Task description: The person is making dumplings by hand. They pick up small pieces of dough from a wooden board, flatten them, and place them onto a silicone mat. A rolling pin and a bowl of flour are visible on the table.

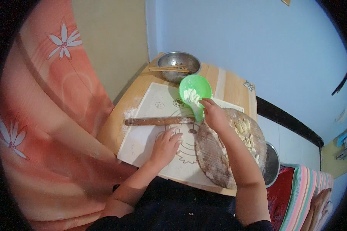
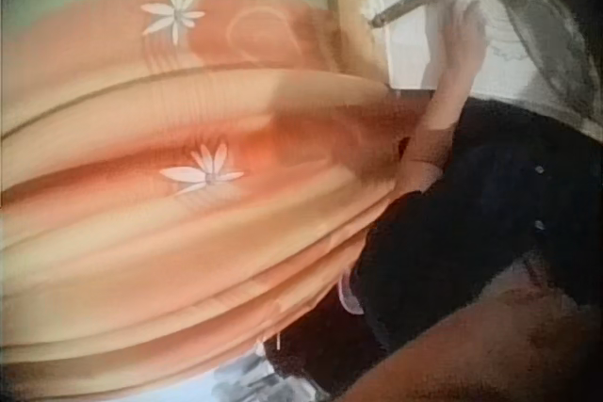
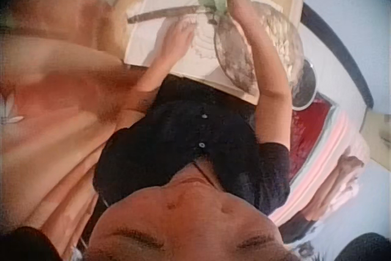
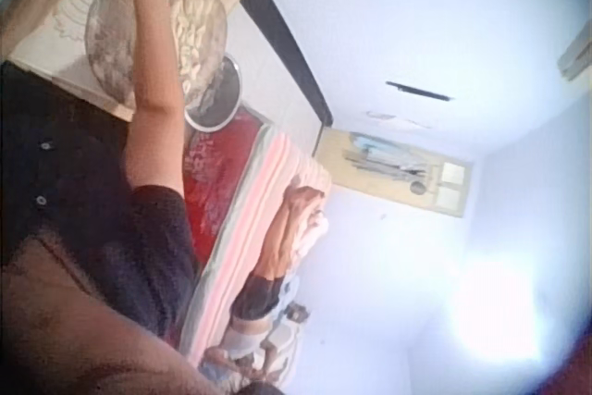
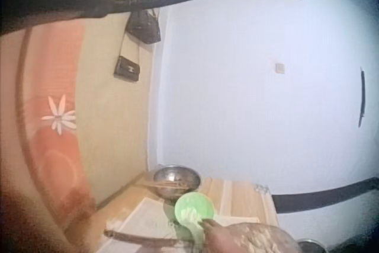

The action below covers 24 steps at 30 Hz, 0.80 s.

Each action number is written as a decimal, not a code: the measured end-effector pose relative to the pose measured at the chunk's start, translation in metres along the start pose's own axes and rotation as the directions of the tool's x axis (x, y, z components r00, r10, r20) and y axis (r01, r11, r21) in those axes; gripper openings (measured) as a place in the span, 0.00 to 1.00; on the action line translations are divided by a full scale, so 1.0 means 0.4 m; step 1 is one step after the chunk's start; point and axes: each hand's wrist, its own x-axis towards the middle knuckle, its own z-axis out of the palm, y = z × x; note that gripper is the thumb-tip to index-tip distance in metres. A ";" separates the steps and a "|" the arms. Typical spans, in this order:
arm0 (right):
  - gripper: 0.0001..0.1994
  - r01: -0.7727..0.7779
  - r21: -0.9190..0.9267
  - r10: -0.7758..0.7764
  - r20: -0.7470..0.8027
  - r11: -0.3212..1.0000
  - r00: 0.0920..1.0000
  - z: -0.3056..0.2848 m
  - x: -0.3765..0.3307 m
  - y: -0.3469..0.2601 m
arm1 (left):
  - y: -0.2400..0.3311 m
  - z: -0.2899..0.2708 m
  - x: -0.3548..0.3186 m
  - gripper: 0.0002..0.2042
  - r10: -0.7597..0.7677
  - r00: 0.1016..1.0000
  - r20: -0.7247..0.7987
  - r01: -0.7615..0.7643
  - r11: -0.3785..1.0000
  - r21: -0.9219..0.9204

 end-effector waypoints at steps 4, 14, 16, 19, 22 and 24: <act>0.25 0.052 -0.252 -0.013 0.151 0.966 0.988 0.151 0.148 0.117 | -0.014 -0.025 -0.013 0.14 -0.042 0.999 0.006 0.042 0.990 -0.135; 0.08 0.048 -0.242 0.008 0.225 0.969 0.974 0.192 0.199 0.152 | -0.049 -0.044 -0.020 0.14 -0.121 0.992 0.024 0.122 0.946 -0.301; 0.08 -0.184 0.083 0.148 0.326 0.979 0.934 0.153 0.186 0.170 | -0.054 -0.036 -0.017 0.13 -0.122 0.992 0.043 0.129 0.940 -0.316; 0.10 -0.341 0.244 0.218 0.419 0.908 0.881 0.003 0.088 0.075 | -0.055 -0.030 -0.011 0.13 -0.120 0.991 0.064 0.132 0.960 -0.247; 0.08 -0.247 0.205 0.145 0.414 0.947 0.899 -0.077 -0.107 0.034 | -0.041 -0.016 0.003 0.13 -0.043 0.998 0.055 0.049 0.992 -0.114; 0.09 -0.228 0.135 0.166 0.360 0.964 0.918 -0.126 -0.210 -0.026 | -0.040 0.003 0.015 0.14 0.003 0.998 0.057 -0.004 1.000 0.022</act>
